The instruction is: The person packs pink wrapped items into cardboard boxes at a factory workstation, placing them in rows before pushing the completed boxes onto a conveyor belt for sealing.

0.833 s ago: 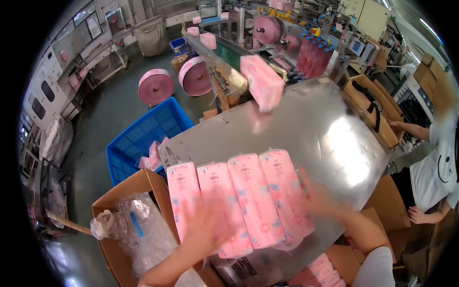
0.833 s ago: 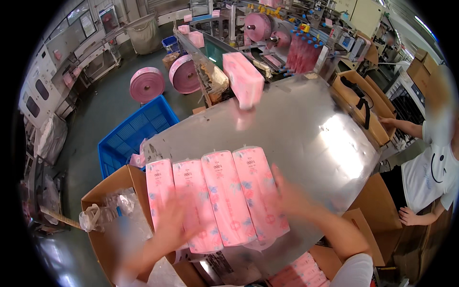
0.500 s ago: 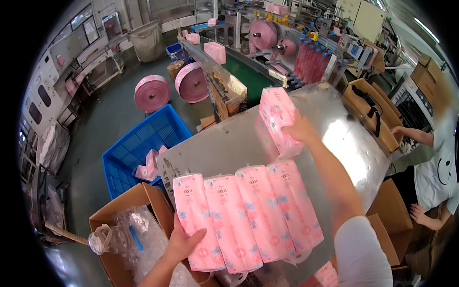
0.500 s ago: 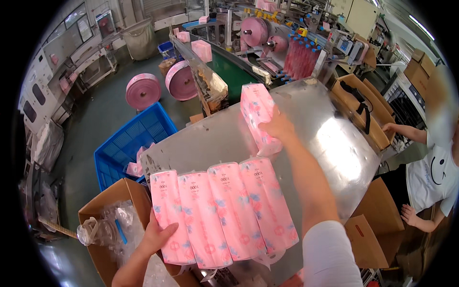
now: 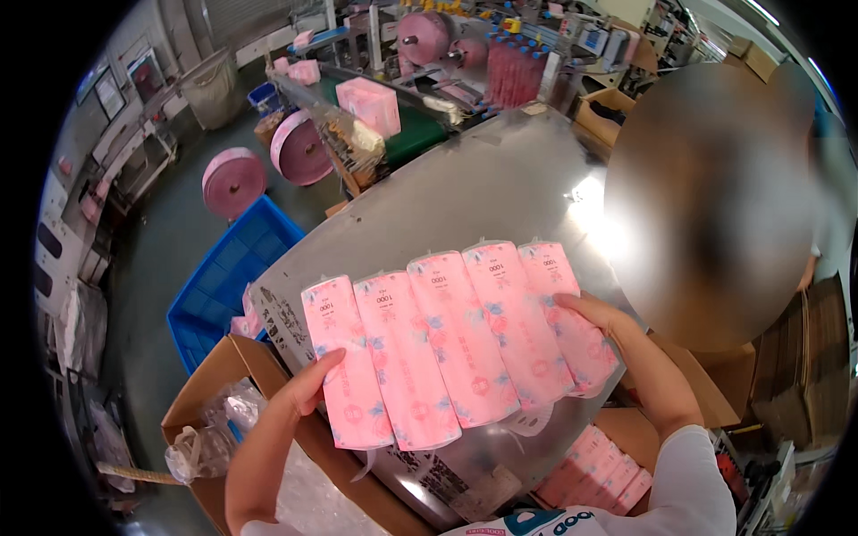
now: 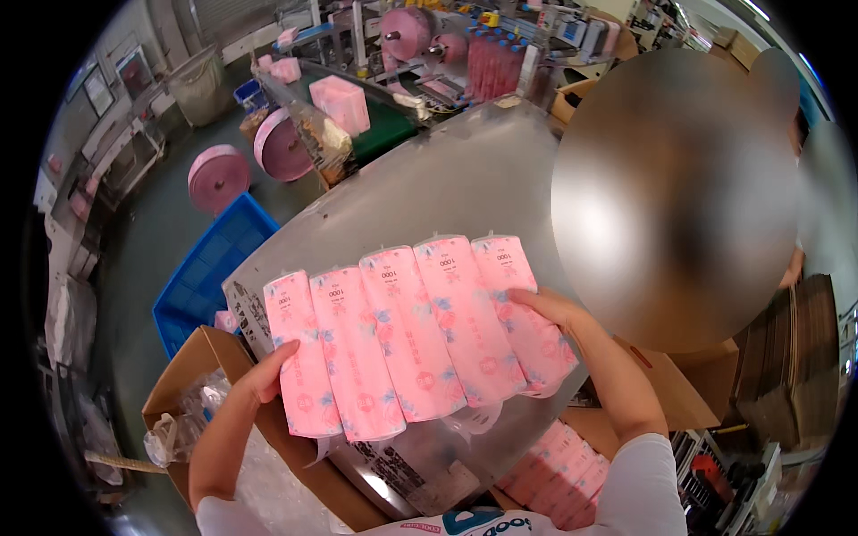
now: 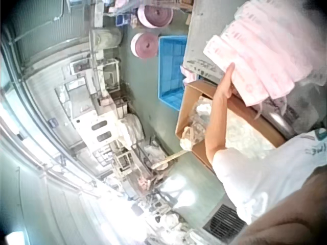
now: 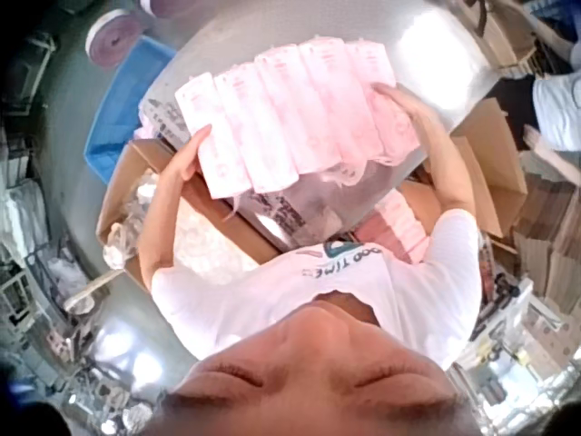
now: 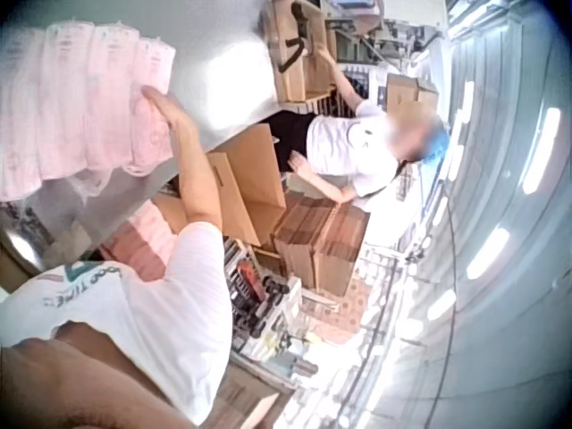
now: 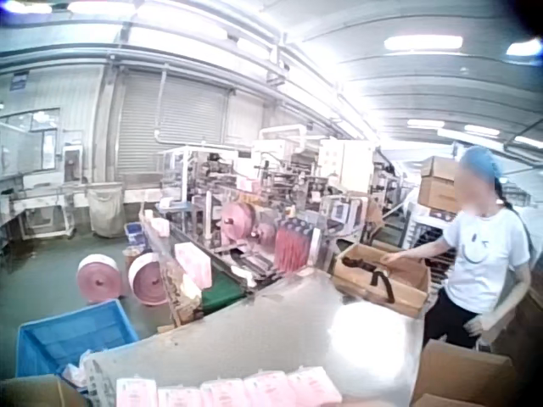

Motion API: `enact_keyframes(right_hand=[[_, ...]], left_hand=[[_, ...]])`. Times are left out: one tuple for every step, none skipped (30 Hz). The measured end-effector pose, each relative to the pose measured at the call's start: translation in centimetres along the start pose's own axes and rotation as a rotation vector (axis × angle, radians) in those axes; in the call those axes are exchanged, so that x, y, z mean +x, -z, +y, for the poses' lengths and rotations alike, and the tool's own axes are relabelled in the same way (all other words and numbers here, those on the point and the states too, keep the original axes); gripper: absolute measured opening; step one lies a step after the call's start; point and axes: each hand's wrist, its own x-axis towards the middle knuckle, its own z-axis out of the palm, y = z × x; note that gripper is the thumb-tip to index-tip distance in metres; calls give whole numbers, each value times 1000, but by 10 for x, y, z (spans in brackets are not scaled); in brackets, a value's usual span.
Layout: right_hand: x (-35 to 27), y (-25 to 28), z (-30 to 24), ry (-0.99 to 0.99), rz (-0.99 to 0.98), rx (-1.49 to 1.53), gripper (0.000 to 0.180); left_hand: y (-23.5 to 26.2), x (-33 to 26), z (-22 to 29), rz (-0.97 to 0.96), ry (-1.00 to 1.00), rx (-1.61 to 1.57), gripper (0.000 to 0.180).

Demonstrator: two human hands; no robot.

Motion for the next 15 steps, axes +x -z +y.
enact_keyframes(right_hand=[[-11, 1, 11, 13, 22, 69, 58], [-22, 2, 23, 32, 36, 134, 59], [-34, 4, 36, 50, 48, 198, 59], [-52, 4, 46, 98, 65, 232, 57], [-74, 7, 59, 135, 81, 263, 55], [-92, 13, 79, 122, 192, 269, 53], [-113, 24, 100, 106, 315, 277, 51], [-137, 34, 118, 200, 346, 322, 49], [-163, 44, 132, 293, 379, 371, 48], [-202, 49, 139, 375, 422, 512, 48], [-238, 67, 168, 378, 435, 589, 51], [-267, 88, 210, 415, 516, 591, 57], [-311, 85, 225, 471, 506, 625, 63], [-354, 86, 242, 409, 497, 634, 69], [-390, 82, 264, 380, 520, 669, 70]], left_hand=[[0, 6, -8, -11, -7, -31, 66], [-5, 2, -9, -15, -19, -66, 67], [-14, -2, -11, 5, -35, -68, 69], [-23, -5, -10, -8, -71, -26, 68], [-32, -6, -11, -22, -98, 11, 68], [-45, -12, -14, -32, -117, 45, 68], [-64, -17, -6, -56, -142, 102, 65], [-83, -20, -1, -70, -206, 151, 64], [-103, -23, 3, -86, -270, 205, 62], [-127, -32, 7, -111, -326, 267, 60], [-155, -38, 14, -170, -356, 319, 58], [-184, -51, 17, -225, -374, 377, 57], [-211, -62, 12, -294, -380, 431, 55], [-238, -70, 4, -355, -366, 514, 53], [-266, -76, -5, -433, -356, 600, 51]])
